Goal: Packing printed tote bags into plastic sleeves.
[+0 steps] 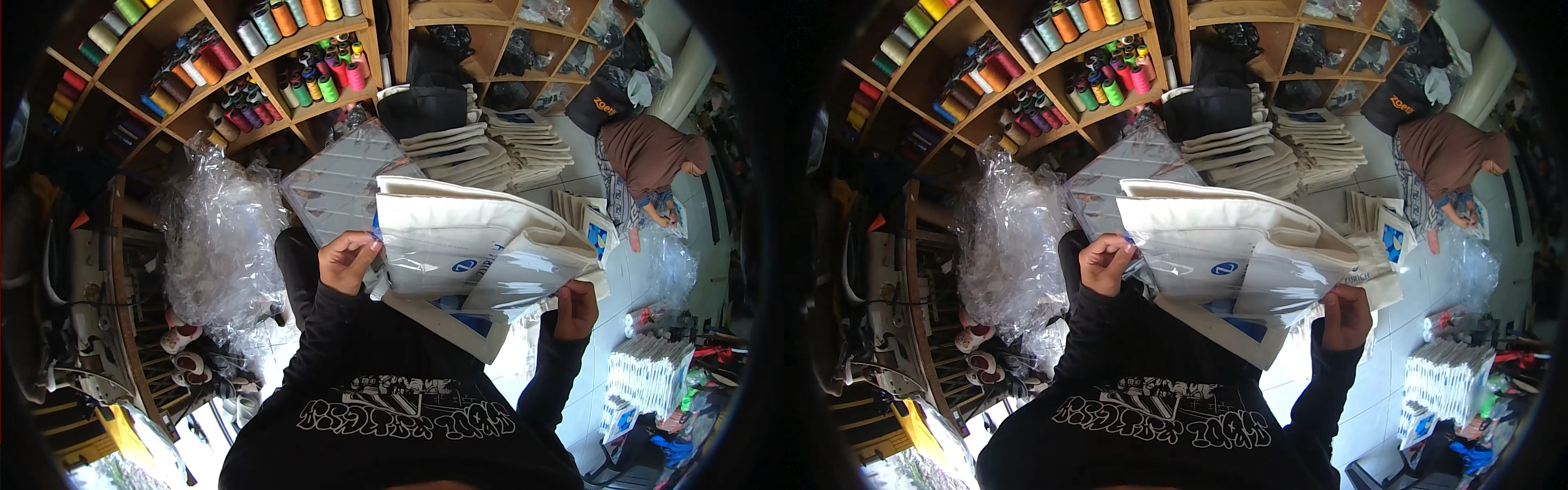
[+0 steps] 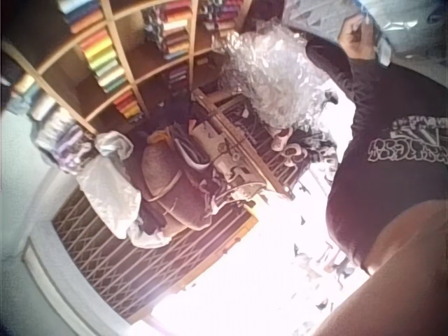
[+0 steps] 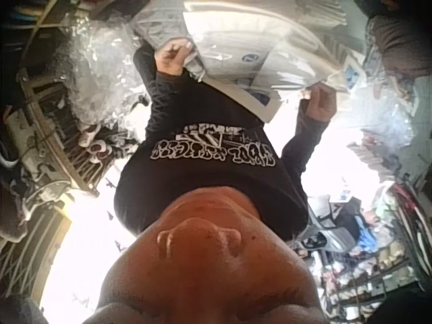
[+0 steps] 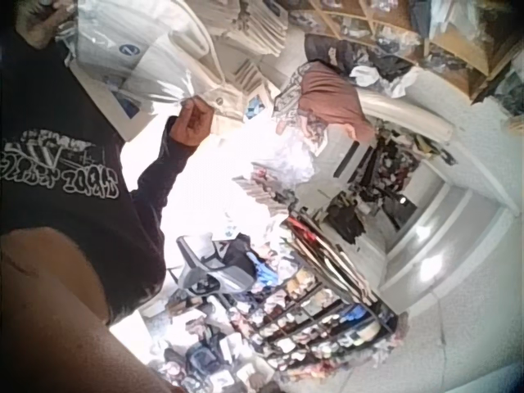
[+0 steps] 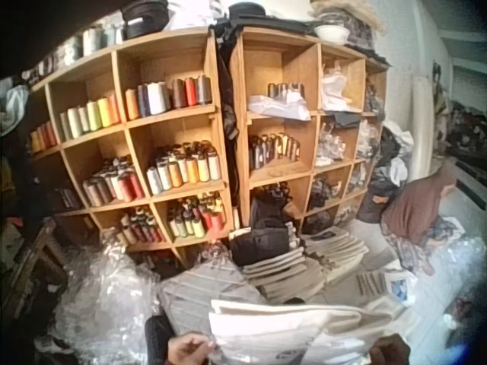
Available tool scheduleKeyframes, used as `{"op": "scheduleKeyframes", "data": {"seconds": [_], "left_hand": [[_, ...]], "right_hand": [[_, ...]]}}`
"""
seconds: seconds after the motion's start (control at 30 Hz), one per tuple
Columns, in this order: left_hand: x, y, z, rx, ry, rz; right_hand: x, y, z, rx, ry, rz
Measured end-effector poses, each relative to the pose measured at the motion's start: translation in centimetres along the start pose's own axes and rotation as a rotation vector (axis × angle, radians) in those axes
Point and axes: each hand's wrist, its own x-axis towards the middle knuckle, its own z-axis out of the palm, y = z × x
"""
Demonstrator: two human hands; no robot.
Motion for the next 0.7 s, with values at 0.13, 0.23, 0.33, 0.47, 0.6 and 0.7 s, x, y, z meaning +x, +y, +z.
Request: {"op": "scheduleKeyframes", "data": {"seconds": [0.13,0.23,0.33,0.47,0.6,0.7], "left_hand": [[-0.3,0.8,-0.5,0.034,-0.051,-0.006],[-0.5,0.6,-0.8,-0.038,-0.101,-0.019],[-0.6,0.7,-0.7,-0.052,-0.100,-0.054],[-0.7,2.2,0.2,-0.093,0.005,-0.064],[-0.6,3.9,0.7,0.001,-0.004,0.094],[-0.6,5.5,1.2,0.017,-0.027,0.070]], "right_hand": [[0.2,0.7,-1.0,-0.006,-0.035,-0.150],[0.2,0.4,-1.2,0.004,-0.065,-0.165],[-0.1,-0.2,-1.0,0.034,-0.027,-0.074],[-0.3,-0.6,-1.8,0.012,-0.078,-0.050],[-0.3,-0.5,-2.2,0.102,0.002,-0.142],[-0.3,-1.2,-2.0,0.252,0.058,-0.112]]}}
